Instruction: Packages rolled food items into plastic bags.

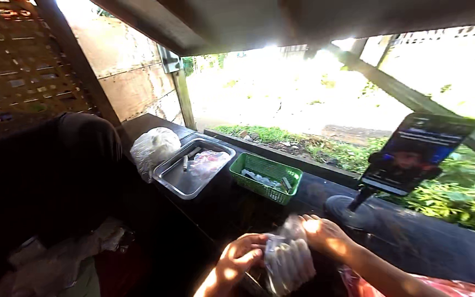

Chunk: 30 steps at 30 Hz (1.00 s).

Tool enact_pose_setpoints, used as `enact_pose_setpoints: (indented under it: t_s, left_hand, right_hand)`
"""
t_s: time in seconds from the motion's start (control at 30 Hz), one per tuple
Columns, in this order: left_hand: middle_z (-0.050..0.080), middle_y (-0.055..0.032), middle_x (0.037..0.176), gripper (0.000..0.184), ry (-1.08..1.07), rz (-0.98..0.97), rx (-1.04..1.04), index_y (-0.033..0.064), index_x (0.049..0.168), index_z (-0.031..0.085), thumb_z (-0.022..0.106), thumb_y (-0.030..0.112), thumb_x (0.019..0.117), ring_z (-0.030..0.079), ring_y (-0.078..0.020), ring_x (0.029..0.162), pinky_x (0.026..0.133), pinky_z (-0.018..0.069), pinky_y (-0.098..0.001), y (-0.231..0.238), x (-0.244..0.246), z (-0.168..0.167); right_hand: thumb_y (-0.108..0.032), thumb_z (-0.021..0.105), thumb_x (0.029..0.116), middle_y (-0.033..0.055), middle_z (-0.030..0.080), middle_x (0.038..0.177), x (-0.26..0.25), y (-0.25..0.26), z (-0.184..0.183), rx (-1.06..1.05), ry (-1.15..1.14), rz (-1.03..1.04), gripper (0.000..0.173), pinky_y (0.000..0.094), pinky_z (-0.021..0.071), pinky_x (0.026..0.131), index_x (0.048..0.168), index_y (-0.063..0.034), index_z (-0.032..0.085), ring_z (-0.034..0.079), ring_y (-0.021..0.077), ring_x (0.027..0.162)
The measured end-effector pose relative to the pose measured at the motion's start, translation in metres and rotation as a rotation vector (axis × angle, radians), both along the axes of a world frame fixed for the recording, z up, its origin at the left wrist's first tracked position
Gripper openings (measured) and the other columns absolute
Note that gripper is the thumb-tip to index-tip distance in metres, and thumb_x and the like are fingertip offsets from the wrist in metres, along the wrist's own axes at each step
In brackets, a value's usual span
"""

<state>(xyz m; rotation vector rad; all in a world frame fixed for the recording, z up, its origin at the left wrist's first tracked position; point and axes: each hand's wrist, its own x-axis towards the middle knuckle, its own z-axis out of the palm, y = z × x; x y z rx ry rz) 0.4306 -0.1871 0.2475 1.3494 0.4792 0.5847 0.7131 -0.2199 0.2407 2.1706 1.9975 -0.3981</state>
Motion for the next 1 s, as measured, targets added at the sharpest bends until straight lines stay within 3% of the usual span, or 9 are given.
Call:
enact_pose_setpoints:
  t_s: [0.13, 0.27, 0.4, 0.57, 0.67, 0.73, 0.83, 0.9, 1.0]
  left_hand:
    - [0.062, -0.0151, 0.133, 0.037, 0.406, 0.041, 0.077, -0.0023, 0.139, 0.055, 0.05, 0.008, 0.1039, 0.067, -0.0166, 0.107, 0.095, 0.0549, -0.0346, 0.029, -0.015, -0.008]
    - [0.043, -0.02, 0.157, 0.039, 0.797, 0.237, 0.509, 0.0011, 0.141, 0.058, 0.057, 0.013, 0.1032, 0.051, -0.0311, 0.138, 0.112, 0.0456, -0.0411, 0.036, -0.015, -0.012]
    - [0.052, -0.0207, 0.151, 0.035, 0.659, 0.202, 0.86, 0.002, 0.132, 0.068, 0.06, 0.016, 0.1015, 0.044, -0.0364, 0.145, 0.12, 0.0359, -0.0473, 0.015, 0.012, -0.018]
    - [0.043, -0.0187, 0.16, 0.06, 0.615, -0.162, 1.205, 0.0093, 0.149, 0.055, 0.053, 0.047, 0.102, 0.034, -0.0392, 0.151, 0.122, 0.0244, -0.0587, 0.004, 0.052, -0.048]
    - [0.039, -0.0197, 0.162, 0.068, 0.664, -0.205, 1.181, 0.0103, 0.152, 0.051, 0.052, 0.054, 0.1001, 0.031, -0.0422, 0.152, 0.122, 0.0231, -0.0602, 0.01, 0.061, -0.061]
    - [0.037, -0.0201, 0.162, 0.069, 0.638, -0.228, 1.105, 0.0103, 0.153, 0.049, 0.054, 0.054, 0.0996, 0.03, -0.0423, 0.152, 0.123, 0.0221, -0.0598, 0.015, 0.059, -0.06]
    - [0.044, -0.0217, 0.158, 0.064, 0.524, -0.087, 1.087, 0.0063, 0.148, 0.055, 0.05, 0.051, 0.1019, 0.036, -0.0435, 0.149, 0.12, 0.0276, -0.0629, 0.034, 0.05, -0.056]
    - [0.052, -0.0215, 0.151, 0.059, 0.531, 0.101, 1.135, 0.0048, 0.139, 0.064, 0.05, 0.049, 0.102, 0.044, -0.0465, 0.143, 0.115, 0.0331, -0.0667, 0.054, 0.043, -0.056]
    - [0.056, -0.0231, 0.147, 0.05, 0.658, 0.268, 1.07, 0.0017, 0.132, 0.068, 0.055, 0.04, 0.1017, 0.043, -0.0497, 0.143, 0.115, 0.0296, -0.0686, 0.08, 0.026, -0.059]
  right_hand:
    - [-0.033, 0.055, 0.1055, 0.0282, 0.063, 0.125, 0.005, 0.002, -0.006, 0.055, 0.057, 0.013, 0.045, 0.0568, 0.0478, 0.099, 0.125, 0.0068, 0.061, 0.059, 0.0449, 0.123]
    - [-0.035, 0.054, 0.1063, 0.0276, 0.062, 0.125, 0.007, 0.002, -0.007, 0.036, 0.077, 0.011, 0.046, 0.0561, 0.0459, 0.1, 0.126, 0.0064, 0.06, 0.057, 0.0443, 0.124]
    - [-0.036, 0.054, 0.1059, 0.0268, 0.062, 0.125, 0.008, 0.002, -0.006, 0.007, 0.09, 0.018, 0.047, 0.0551, 0.0454, 0.1, 0.127, 0.0061, 0.06, 0.057, 0.0434, 0.124]
    - [-0.038, 0.054, 0.1061, 0.0266, 0.059, 0.133, 0.008, 0.006, 0.008, -0.115, 0.101, 0.021, 0.051, 0.0558, 0.0433, 0.103, 0.134, 0.004, 0.056, 0.053, 0.0431, 0.13]
    - [-0.042, 0.052, 0.1067, 0.0253, 0.064, 0.127, 0.008, 0.017, 0.032, -0.158, 0.092, -0.012, 0.052, 0.0563, 0.044, 0.102, 0.136, 0.0005, 0.056, 0.058, 0.042, 0.124]
    - [-0.029, 0.053, 0.1062, 0.0256, 0.069, 0.108, 0.009, 0.024, 0.048, 0.041, 0.142, -0.025, 0.037, 0.0593, 0.0501, 0.089, 0.123, 0.0023, 0.063, 0.067, 0.0441, 0.106]
    - [-0.015, 0.052, 0.1046, 0.0248, 0.07, 0.097, 0.01, 0.052, 0.06, 0.354, 0.209, -0.021, 0.026, 0.0585, 0.0528, 0.082, 0.109, 0.0051, 0.068, 0.07, 0.0434, 0.095]
    - [-0.008, 0.048, 0.1048, 0.026, 0.069, 0.11, 0.007, 0.084, 0.07, 0.298, 0.23, -0.042, 0.026, 0.058, 0.0497, 0.093, 0.115, 0.0052, 0.068, 0.067, 0.0429, 0.109]
    - [-0.003, 0.048, 0.1032, 0.0255, 0.066, 0.126, 0.005, 0.133, 0.068, 0.094, 0.2, -0.093, 0.028, 0.0593, 0.0462, 0.101, 0.123, 0.002, 0.068, 0.06, 0.0428, 0.123]
